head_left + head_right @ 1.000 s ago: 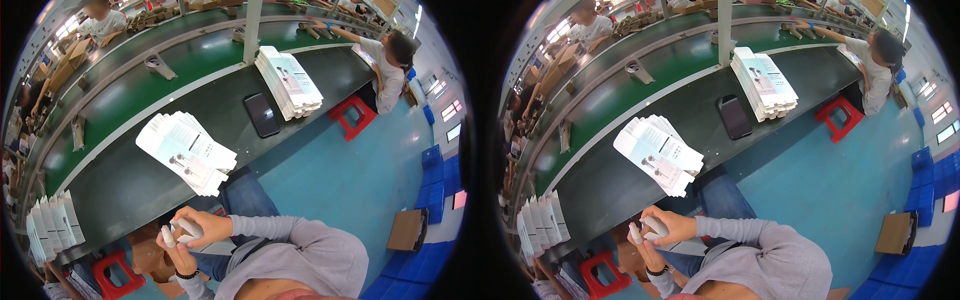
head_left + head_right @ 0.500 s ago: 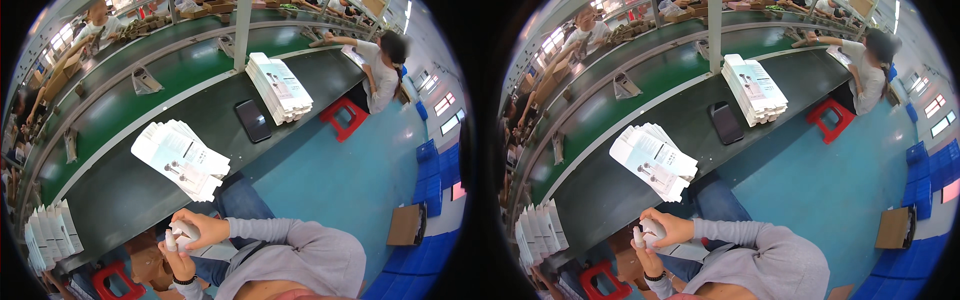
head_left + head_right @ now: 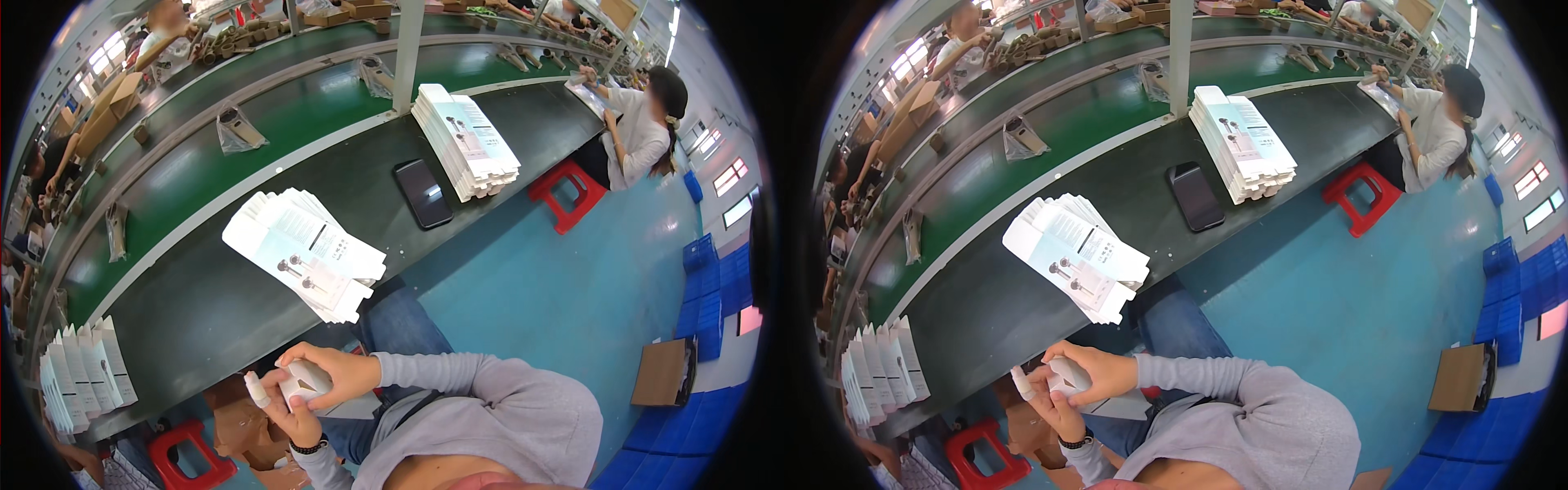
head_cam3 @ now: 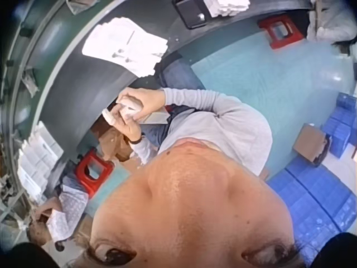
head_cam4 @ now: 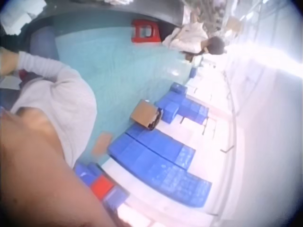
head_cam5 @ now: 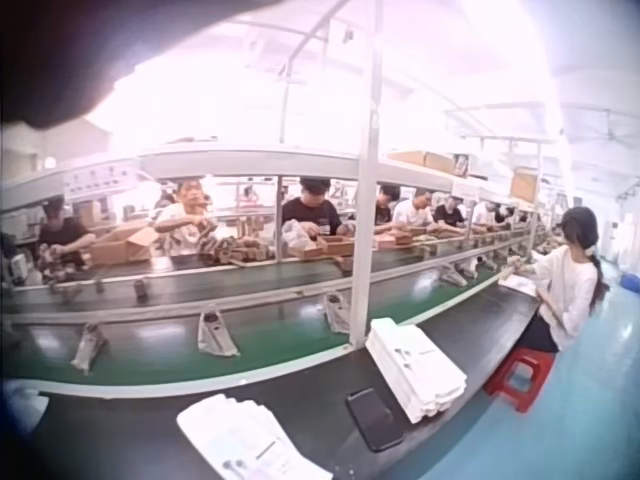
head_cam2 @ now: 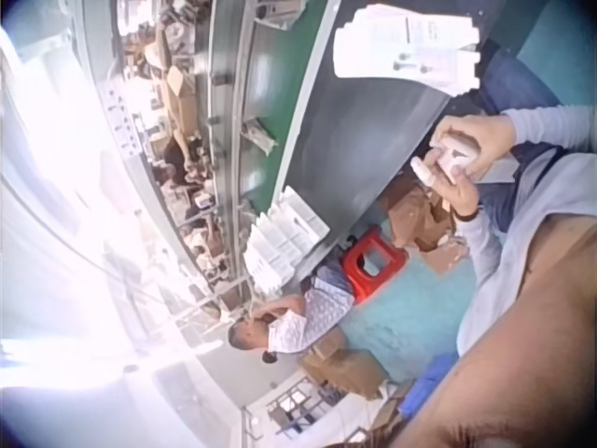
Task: Folding and assembling earphone packaging boxes at a factory assembly line.
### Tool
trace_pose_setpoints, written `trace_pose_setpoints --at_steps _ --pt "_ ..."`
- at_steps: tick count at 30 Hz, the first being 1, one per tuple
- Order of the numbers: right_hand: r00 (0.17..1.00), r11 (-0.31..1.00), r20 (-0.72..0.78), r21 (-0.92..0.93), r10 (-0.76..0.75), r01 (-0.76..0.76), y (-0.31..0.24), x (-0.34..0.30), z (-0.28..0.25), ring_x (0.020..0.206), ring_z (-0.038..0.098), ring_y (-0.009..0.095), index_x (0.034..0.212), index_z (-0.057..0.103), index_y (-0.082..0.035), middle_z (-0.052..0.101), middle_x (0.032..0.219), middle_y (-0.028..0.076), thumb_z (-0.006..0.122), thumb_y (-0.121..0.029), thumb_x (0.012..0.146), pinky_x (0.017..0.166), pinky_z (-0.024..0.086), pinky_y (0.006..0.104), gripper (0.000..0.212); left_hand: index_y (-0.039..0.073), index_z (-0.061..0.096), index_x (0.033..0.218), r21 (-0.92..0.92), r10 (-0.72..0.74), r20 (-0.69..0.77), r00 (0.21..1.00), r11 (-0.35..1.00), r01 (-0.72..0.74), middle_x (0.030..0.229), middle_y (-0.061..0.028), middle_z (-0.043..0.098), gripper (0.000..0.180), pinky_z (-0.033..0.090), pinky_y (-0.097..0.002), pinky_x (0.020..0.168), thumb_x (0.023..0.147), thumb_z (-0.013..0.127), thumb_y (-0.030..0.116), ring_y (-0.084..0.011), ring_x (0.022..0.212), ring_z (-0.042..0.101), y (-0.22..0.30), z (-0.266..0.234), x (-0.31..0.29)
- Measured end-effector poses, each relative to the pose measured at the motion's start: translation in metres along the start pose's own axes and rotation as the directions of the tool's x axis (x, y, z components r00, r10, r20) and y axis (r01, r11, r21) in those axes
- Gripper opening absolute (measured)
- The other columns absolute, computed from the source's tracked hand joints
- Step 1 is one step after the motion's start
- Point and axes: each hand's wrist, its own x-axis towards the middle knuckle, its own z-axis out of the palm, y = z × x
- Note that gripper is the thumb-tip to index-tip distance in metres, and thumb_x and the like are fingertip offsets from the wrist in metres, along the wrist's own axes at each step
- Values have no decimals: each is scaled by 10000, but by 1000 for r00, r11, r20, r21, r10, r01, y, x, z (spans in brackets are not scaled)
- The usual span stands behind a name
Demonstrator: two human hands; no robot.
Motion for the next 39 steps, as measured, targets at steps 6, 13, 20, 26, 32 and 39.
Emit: trace_pose_setpoints --at_steps 6,13,20,26,32,39 --pt "997 996 -28 57 -71 72 3 -1 0 1137 449 223 1200 326 -55 397 1264 141 717 -160 720 939 371 345 628 -33 175 1366 -136 13 -111 994 990 -28 1254 -189 438 677 348 -381 959 874 521 278 -270 1118 454 3 6 8" --pt "979 863 -161 468 -128 190 26 3 7 1199 377 169 1128 362 -42 374 1287 145 556 -180 880 992 314 331 344 -3 189 1370 -52 95 -168 981 993 -105 1197 -173 479 669 385 -339 898 808 543 69 -225 1036 482 5 7 6" --pt "969 971 -102 61 -226 233 28 -4 9 1250 361 249 1167 461 -30 433 1281 141 531 -80 856 1019 282 373 322 39 181 1379 -83 84 -141 986 992 -96 1050 -140 484 696 394 -335 853 764 487 -70 -195 935 475 8 1 0" --pt "975 999 -220 26 25 -20 15 -15 8 1074 512 182 1205 450 11 460 1267 143 497 -69 881 846 441 287 337 13 216 1359 238 229 29 973 944 -230 981 -111 502 652 377 -313 848 774 485 -83 -178 903 478 4 -13 8" --pt "974 971 -224 226 -24 76 24 -11 13 1144 454 203 1232 452 26 423 1297 161 470 -104 920 901 412 310 338 31 312 1320 232 201 65 977 950 -211 970 -112 520 612 423 -299 767 750 482 -115 -166 842 506 5 -13 13" --pt "996 993 -87 119 34 -23 31 -5 14 1010 533 157 1208 508 12 472 1230 150 500 -108 905 791 446 260 326 64 204 1371 242 286 74 955 924 -296 1080 -139 445 752 397 -313 767 722 573 -28 -191 880 441 -6 -26 5"
